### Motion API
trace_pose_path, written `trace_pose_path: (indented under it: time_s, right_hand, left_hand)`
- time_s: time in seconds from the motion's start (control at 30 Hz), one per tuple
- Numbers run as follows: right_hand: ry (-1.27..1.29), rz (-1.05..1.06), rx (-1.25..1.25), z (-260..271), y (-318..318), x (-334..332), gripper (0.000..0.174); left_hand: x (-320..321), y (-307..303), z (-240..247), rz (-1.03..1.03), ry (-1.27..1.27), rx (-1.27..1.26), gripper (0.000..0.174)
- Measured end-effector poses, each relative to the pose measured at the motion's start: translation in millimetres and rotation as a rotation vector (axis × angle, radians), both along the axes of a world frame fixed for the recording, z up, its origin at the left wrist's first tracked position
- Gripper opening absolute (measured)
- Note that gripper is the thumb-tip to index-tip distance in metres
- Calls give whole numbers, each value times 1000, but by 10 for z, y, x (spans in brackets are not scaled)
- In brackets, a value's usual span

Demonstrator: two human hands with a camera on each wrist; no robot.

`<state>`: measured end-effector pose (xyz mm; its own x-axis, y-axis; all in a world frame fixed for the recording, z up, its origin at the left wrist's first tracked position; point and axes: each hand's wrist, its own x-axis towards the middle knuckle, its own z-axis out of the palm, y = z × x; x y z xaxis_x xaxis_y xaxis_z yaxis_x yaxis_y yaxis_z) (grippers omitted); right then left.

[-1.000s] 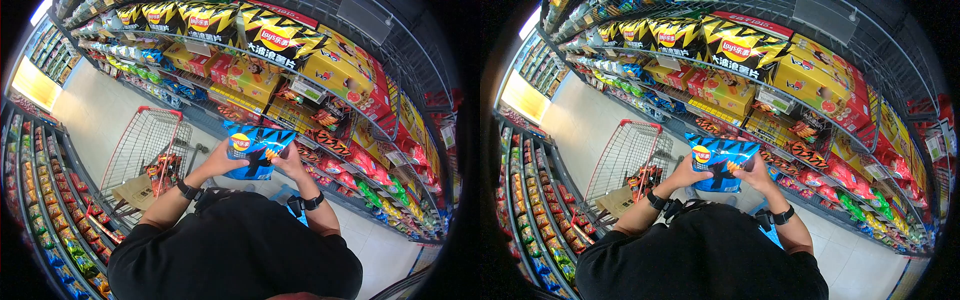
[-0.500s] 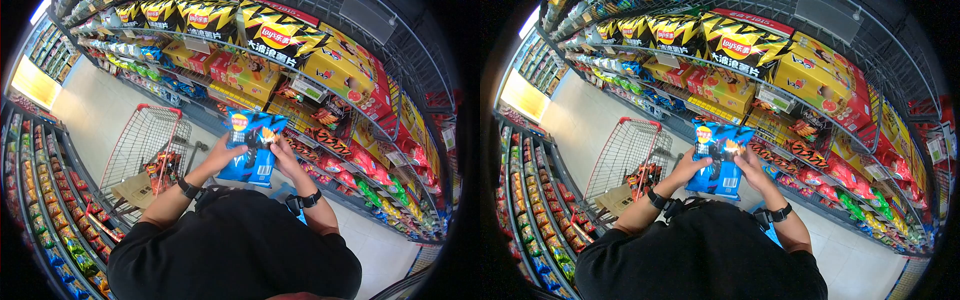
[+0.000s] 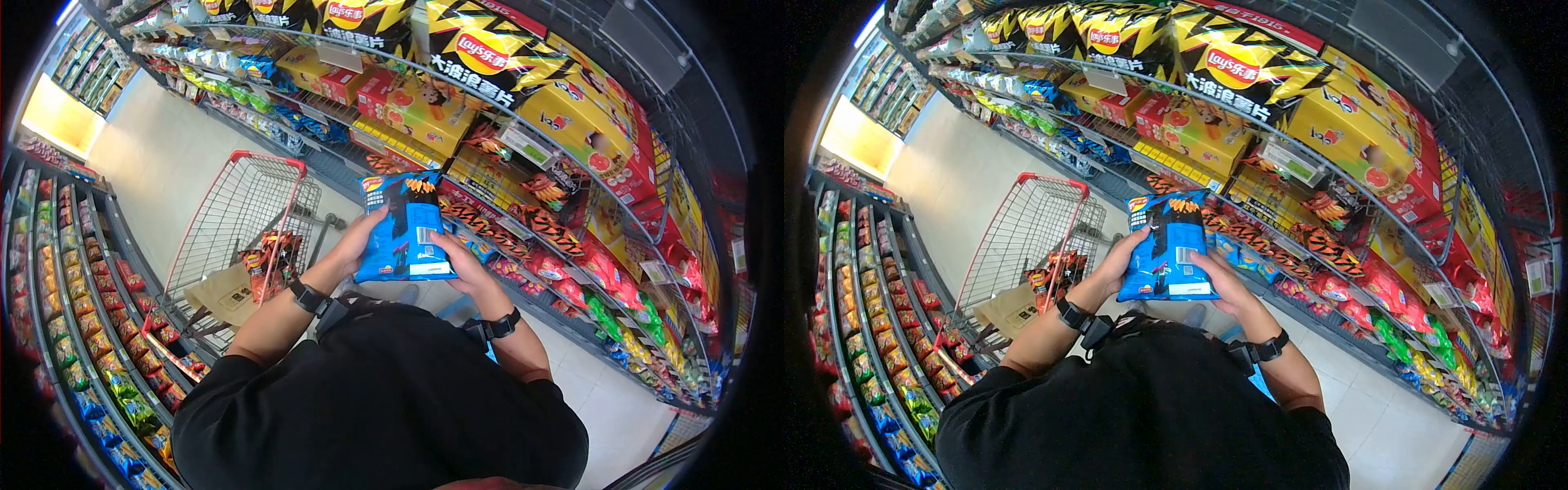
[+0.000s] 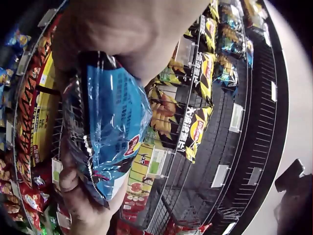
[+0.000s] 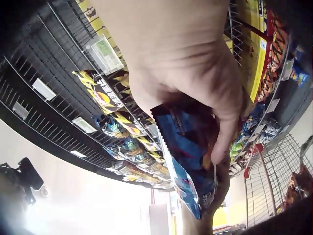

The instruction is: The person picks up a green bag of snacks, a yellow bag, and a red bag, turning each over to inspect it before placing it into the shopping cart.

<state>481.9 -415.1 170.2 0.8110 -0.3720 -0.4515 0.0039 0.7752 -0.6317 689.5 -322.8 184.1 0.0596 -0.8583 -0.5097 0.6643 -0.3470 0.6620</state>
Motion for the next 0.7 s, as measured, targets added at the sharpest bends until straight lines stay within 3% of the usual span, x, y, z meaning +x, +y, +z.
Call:
trace_pose_path:
  time_s: [0.2,0.3,0.4,0.43,0.57,0.67,0.7]
  right_hand:
    - [8,-2,37,-28,40,343,56]
    - [28,-53,-22,69,97,584,50]
    - [38,-82,-263,-116,116,889,65]
    - [59,-103,-288,-185,115,1009,69]
    - [119,-53,-600,-437,132,1537,77]
    - [26,78,-898,-483,217,1994,80]
    - [11,132,-738,-140,323,2117,80]
  left_hand:
    - [274,127,-60,36,-8,5,61]
    - [461,234,-93,83,-52,12,63]
    - [690,346,-332,307,-617,116,61]
    - [799,387,-397,411,-646,26,61]
    - [1249,583,-371,180,-638,-3,67]
    - [1386,646,-187,275,-601,61,61]
    - [1462,670,-67,326,-579,76,63]
